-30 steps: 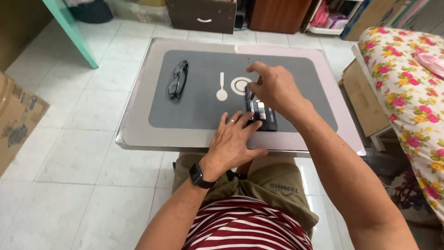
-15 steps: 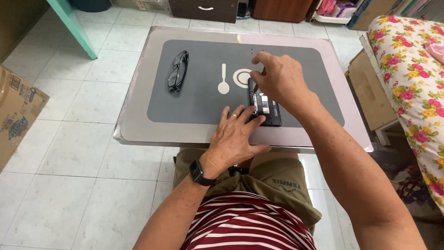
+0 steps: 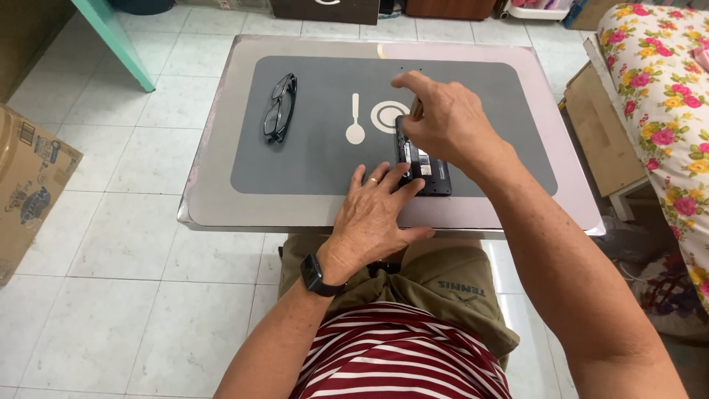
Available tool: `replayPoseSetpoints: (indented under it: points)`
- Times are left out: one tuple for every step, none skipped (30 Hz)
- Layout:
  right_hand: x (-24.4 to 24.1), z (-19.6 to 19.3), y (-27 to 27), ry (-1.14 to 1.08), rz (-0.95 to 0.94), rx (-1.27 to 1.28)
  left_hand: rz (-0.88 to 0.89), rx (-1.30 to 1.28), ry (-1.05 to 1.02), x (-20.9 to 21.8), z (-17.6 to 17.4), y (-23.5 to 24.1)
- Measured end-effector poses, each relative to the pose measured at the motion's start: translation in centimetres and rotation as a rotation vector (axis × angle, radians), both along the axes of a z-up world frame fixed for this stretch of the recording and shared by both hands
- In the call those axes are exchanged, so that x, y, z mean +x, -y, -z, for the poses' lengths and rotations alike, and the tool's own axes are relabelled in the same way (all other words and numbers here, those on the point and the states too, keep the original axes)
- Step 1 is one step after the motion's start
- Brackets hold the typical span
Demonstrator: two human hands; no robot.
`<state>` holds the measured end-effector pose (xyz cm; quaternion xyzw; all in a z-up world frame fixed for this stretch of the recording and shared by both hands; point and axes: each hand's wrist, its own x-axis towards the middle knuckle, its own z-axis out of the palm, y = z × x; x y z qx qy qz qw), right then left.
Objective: The person uses a small screwdriver to unscrew the back cover of a smartphone placed on a table. The person removes the screws and places them on the table mat.
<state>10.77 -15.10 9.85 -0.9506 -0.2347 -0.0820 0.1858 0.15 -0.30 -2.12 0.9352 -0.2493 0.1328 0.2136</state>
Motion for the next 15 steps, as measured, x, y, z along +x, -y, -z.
replayPoseSetpoints:
  points:
    - [0.4, 0.5, 0.0, -0.001, 0.003, 0.001, 0.003, 0.001, -0.001, 0.0, 0.0, 0.0]
    - [0.8, 1.0, 0.1, 0.033, 0.05, -0.031, 0.0, 0.012, 0.002, 0.0, 0.1, 0.0]
    - [1.3, 1.4, 0.1, 0.068, 0.096, -0.064, -0.002, 0.022, 0.007, 0.1, 0.1, -0.1]
    - [1.3, 1.6, 0.3, 0.068, 0.098, -0.062, 0.0, 0.024, 0.007, 0.0, 0.0, 0.0]
    - [1.4, 1.8, 0.5, 0.082, 0.063, -0.041, -0.003, 0.015, 0.013, 0.0, -0.1, 0.0]
    - [1.5, 1.9, 0.6, 0.095, 0.027, -0.02, -0.005, 0.006, 0.019, 0.0, -0.1, 0.0]
    - [0.7, 0.9, 0.3, 0.095, 0.027, -0.02, -0.005, 0.007, 0.018, 0.0, -0.2, -0.1]
    - [-0.2, -0.1, 0.1, 0.011, 0.019, 0.0, -0.004, 0.012, 0.004, 0.0, -0.2, -0.1]
    - [-1.1, -1.0, -0.2, -0.074, 0.011, 0.019, -0.001, 0.017, -0.011, 0.0, -0.3, -0.1]
    - [-0.6, -0.4, -0.1, -0.075, 0.012, 0.02, -0.001, 0.018, -0.013, 0.0, 0.0, -0.1]
    - [-0.2, 0.1, 0.1, -0.014, 0.033, -0.016, -0.006, 0.021, 0.01, 0.0, 0.1, -0.1]
    - [0.2, 0.7, 0.2, 0.047, 0.053, -0.051, -0.011, 0.024, 0.034, 0.0, 0.3, -0.1]
    - [0.2, 0.6, 0.3, 0.047, 0.054, -0.049, -0.01, 0.026, 0.034, 0.0, 0.2, -0.1]
    - [0.1, 0.5, 0.3, 0.023, 0.02, -0.013, -0.005, 0.019, 0.021, -0.1, 0.0, -0.1]
    - [0.1, 0.4, 0.4, 0.0, -0.016, 0.023, 0.001, 0.012, 0.008, -0.1, -0.3, -0.1]
